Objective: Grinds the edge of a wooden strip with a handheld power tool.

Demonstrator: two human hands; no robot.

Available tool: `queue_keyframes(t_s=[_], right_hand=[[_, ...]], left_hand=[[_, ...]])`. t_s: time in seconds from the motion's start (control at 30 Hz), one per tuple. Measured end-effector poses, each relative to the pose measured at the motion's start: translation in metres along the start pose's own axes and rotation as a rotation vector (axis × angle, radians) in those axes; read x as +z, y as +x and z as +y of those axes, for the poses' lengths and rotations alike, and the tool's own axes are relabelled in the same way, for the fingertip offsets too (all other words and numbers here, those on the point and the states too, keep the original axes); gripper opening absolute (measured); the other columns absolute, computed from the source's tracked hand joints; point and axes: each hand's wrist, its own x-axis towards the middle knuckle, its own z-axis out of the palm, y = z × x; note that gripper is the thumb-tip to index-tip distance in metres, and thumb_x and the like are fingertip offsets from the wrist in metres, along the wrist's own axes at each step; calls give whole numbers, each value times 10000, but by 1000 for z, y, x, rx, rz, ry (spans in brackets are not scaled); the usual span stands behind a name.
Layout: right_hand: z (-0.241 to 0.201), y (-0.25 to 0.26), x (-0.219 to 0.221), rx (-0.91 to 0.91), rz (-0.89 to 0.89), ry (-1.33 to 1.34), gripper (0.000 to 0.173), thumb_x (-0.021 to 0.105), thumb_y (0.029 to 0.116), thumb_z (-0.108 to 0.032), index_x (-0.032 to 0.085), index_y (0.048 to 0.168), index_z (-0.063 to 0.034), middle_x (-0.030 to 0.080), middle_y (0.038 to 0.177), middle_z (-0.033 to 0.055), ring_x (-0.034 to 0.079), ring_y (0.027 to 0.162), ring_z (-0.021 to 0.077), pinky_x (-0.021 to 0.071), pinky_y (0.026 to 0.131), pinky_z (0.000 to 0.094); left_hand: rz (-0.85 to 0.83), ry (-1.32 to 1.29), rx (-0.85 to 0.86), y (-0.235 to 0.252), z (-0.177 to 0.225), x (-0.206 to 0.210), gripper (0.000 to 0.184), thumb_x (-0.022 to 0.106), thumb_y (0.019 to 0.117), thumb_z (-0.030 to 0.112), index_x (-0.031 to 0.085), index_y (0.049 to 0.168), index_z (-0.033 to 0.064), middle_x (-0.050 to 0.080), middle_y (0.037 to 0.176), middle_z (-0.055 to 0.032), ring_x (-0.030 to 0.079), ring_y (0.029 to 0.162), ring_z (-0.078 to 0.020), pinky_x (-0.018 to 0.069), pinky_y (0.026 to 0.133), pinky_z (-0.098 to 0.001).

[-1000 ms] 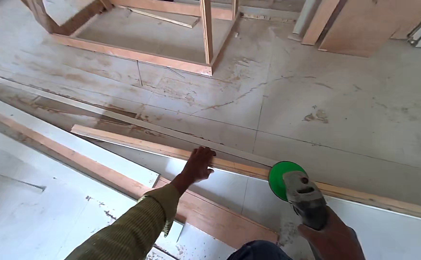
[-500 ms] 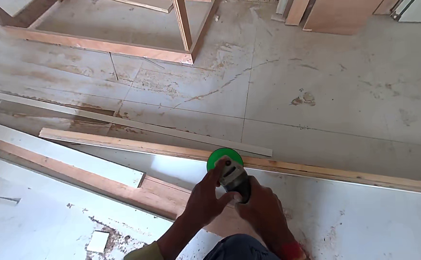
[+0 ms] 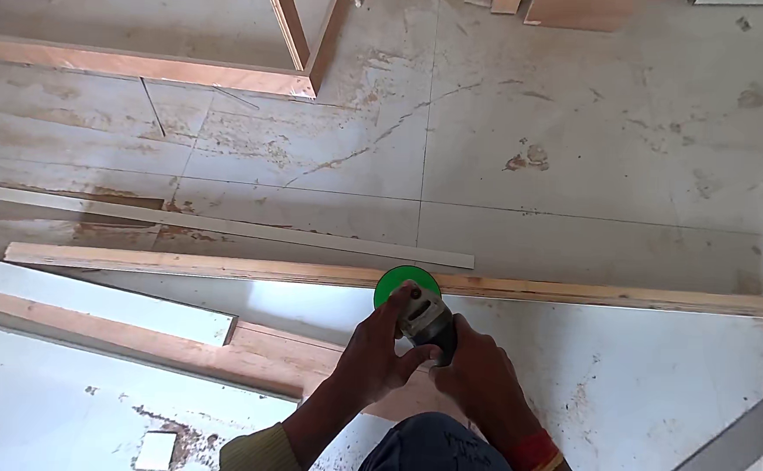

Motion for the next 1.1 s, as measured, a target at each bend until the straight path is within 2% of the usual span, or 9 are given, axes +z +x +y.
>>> queue_keyframes(t_s=[0.23,0.33,0.53,0.83,1.0,1.1], right_hand=[[23,2,-10,35,33,19,580,783,767,-277,586,1299,-160,714,1003,84,711,958,278,564,780,493],[33,3,-13,35,43,32,591,789,761,-275,588,1304,-156,713,989,87,712,942,286,566,768,506],[52,3,-19,66,59,39,579,792,759,-282,590,1290,-170,712,975,75,712,933,273,563,759,494],[80,3,-29,79,108,60,541,791,754,-286,604,1247,-162,710,946,70,712,910,269,560,743,490],[96,4,-33,101,138,67,545,809,746,-288,617,1239,-160,713,931,82,713,904,285,559,745,503],[112,4,-34,98,200,78,567,819,732,-297,631,1246,-148,713,895,87,713,866,295,554,717,528]], left_hand=[[-26,-22,32,13,14,18,915,708,854,658,417,1552,142,676,1001,-33,588,689,-73,545,650,-260],[-29,-44,30,18,21,25,900,742,848,617,424,1548,149,679,1004,-37,598,690,-84,553,653,-275],[-36,-51,39,24,31,43,913,731,845,643,421,1554,159,676,1024,-35,592,693,-65,548,654,-252],[-60,-74,66,36,51,66,892,748,848,607,434,1544,146,676,1038,-43,588,697,-67,540,650,-247],[-96,-53,57,43,62,79,922,731,852,629,414,1556,125,670,1074,-87,610,702,-118,566,663,-315],[-143,-76,60,50,73,87,908,744,864,588,403,1556,111,668,1150,-118,660,805,-175,591,737,-380]])
